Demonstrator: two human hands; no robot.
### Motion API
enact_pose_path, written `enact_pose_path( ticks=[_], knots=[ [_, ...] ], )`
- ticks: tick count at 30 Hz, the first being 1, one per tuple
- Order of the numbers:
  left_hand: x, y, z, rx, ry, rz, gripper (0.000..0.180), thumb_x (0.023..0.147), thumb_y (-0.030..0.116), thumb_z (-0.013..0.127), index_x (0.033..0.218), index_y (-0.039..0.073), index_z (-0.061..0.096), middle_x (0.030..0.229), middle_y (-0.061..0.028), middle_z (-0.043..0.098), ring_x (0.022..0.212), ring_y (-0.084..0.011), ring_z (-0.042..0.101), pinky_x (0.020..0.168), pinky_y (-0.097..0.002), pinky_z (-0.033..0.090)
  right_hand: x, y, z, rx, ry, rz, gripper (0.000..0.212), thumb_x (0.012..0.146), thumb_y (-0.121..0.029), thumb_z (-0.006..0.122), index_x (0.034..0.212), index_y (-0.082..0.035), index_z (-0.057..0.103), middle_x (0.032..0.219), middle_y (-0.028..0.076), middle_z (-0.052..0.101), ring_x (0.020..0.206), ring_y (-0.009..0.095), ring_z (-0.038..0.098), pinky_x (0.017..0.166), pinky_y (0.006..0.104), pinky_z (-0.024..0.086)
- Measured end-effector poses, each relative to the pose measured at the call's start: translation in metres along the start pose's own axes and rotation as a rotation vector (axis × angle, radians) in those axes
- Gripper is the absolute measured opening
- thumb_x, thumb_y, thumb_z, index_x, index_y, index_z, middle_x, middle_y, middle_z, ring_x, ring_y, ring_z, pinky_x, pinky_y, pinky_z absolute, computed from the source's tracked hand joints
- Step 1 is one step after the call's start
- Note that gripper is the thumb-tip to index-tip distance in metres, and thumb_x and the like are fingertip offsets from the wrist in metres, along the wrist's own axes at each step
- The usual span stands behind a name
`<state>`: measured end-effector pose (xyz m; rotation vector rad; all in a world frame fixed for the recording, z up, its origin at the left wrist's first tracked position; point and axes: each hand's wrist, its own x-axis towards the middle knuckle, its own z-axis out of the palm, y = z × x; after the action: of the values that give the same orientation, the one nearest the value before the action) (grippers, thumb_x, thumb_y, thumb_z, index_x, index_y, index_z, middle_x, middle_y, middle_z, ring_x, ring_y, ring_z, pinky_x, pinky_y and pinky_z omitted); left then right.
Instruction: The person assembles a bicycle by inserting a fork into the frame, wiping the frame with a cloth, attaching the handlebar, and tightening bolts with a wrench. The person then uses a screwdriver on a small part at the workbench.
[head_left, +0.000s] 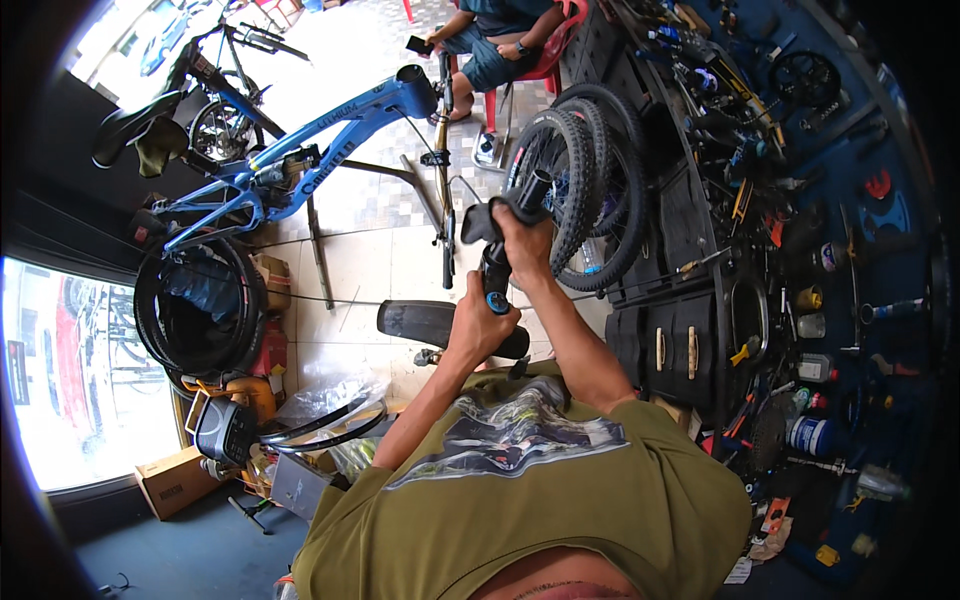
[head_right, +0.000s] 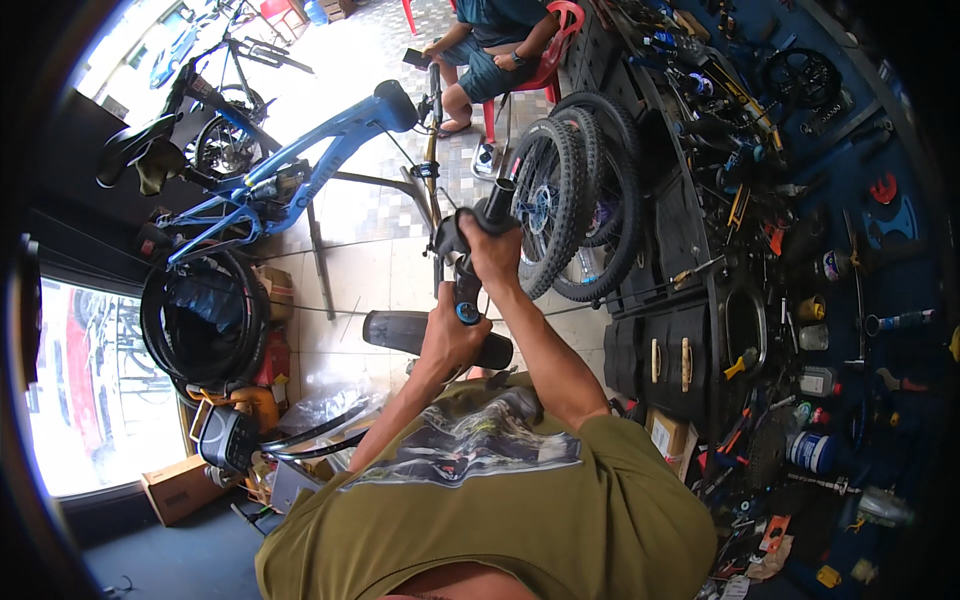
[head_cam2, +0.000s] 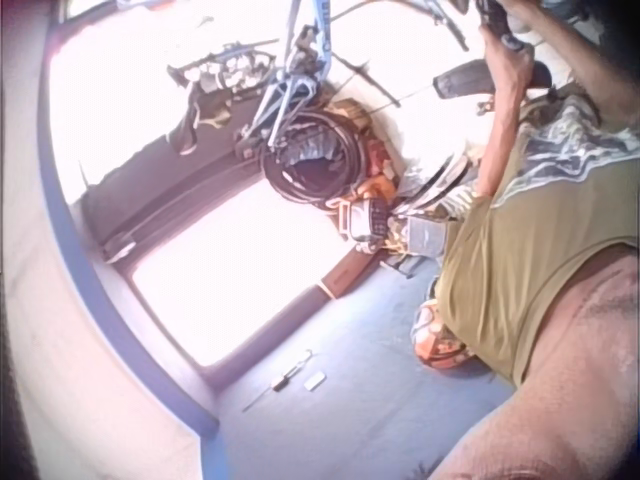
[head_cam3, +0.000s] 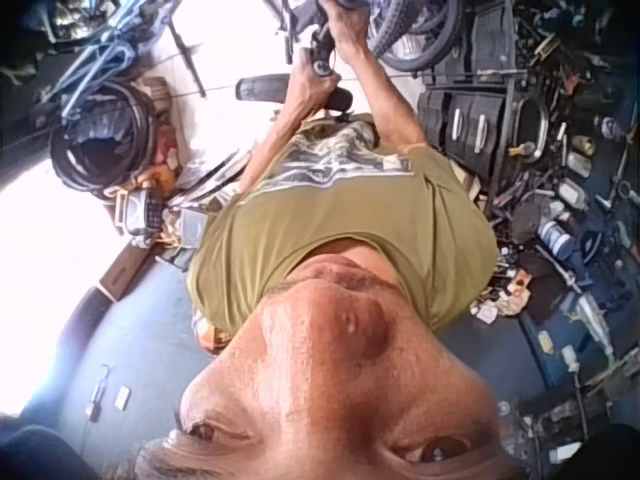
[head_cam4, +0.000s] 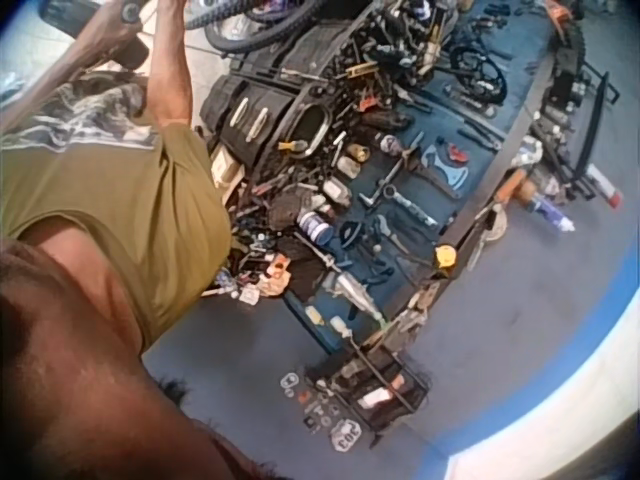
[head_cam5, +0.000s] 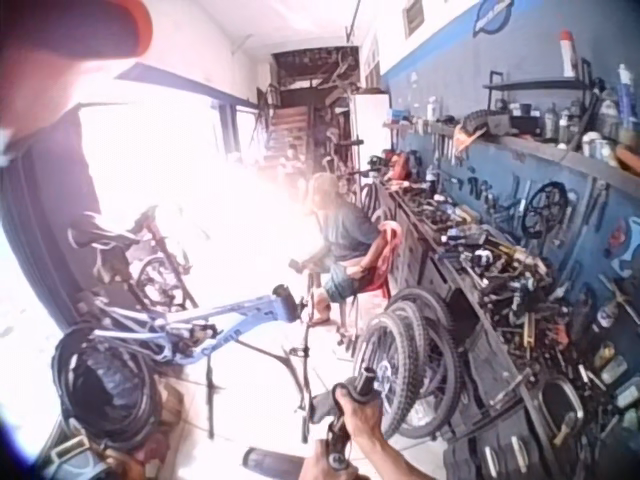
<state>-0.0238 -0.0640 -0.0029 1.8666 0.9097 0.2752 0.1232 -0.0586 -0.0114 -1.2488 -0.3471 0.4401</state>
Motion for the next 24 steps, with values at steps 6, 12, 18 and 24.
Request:
enact_pose_path(
  ticks=[6, 12, 18, 24],
  knots=[
    [-0.004, 0.003, -0.007, -0.012, -0.026, 0.028, 0.052, 0.077, 0.016, 0.074, 0.117, -0.002, 0.045, 0.080, -0.0265, 0.066, 0.074, -0.0436, 0.068, 0.070, -0.0490, 0.053, 0.020, -0.041, 0.000, 0.053, 0.073, -0.041, 0.012, 0.092, -0.013, 0.076, 0.098, -0.003, 0.076, 0.093, -0.001, 0.071, 0.081, 0.009, 0.063, 0.076, 0.0288, 0.051],
    [-0.006, -0.007, -0.011, -0.006, -0.060, 0.050, 0.051, 0.078, 0.021, 0.077, 0.118, -0.001, 0.053, 0.082, -0.0183, 0.065, 0.073, -0.0261, 0.063, 0.072, -0.0404, 0.053, 0.058, -0.134, -0.009, 0.384, 0.340, -0.073, 0.024, 0.093, -0.022, 0.077, 0.106, -0.002, 0.071, 0.102, 0.005, 0.071, 0.089, 0.015, 0.067, 0.079, 0.0332, 0.056],
    [0.012, -0.020, -0.028, -0.039, -0.023, 0.086, 0.052, 0.075, 0.020, 0.076, 0.116, -0.002, 0.052, 0.081, -0.0175, 0.067, 0.073, -0.0274, 0.066, 0.073, -0.0399, 0.054, 0.074, -0.168, -0.101, 0.310, 0.041, -0.328, 0.038, 0.101, -0.030, 0.068, 0.126, -0.002, 0.066, 0.119, 0.011, 0.071, 0.109, 0.026, 0.070, 0.097, 0.0429, 0.057],
    [0.024, -0.003, -0.043, -0.049, 0.004, 0.096, 0.054, 0.074, 0.018, 0.077, 0.118, -0.003, 0.053, 0.087, -0.0172, 0.067, 0.077, -0.0262, 0.066, 0.075, -0.0396, 0.054, 0.004, -0.046, -0.090, -0.606, -0.417, -0.349, 0.025, 0.092, -0.027, 0.078, 0.115, -0.017, 0.076, 0.107, 0.009, 0.074, 0.101, 0.026, 0.069, 0.094, 0.0412, 0.052]
  ],
)
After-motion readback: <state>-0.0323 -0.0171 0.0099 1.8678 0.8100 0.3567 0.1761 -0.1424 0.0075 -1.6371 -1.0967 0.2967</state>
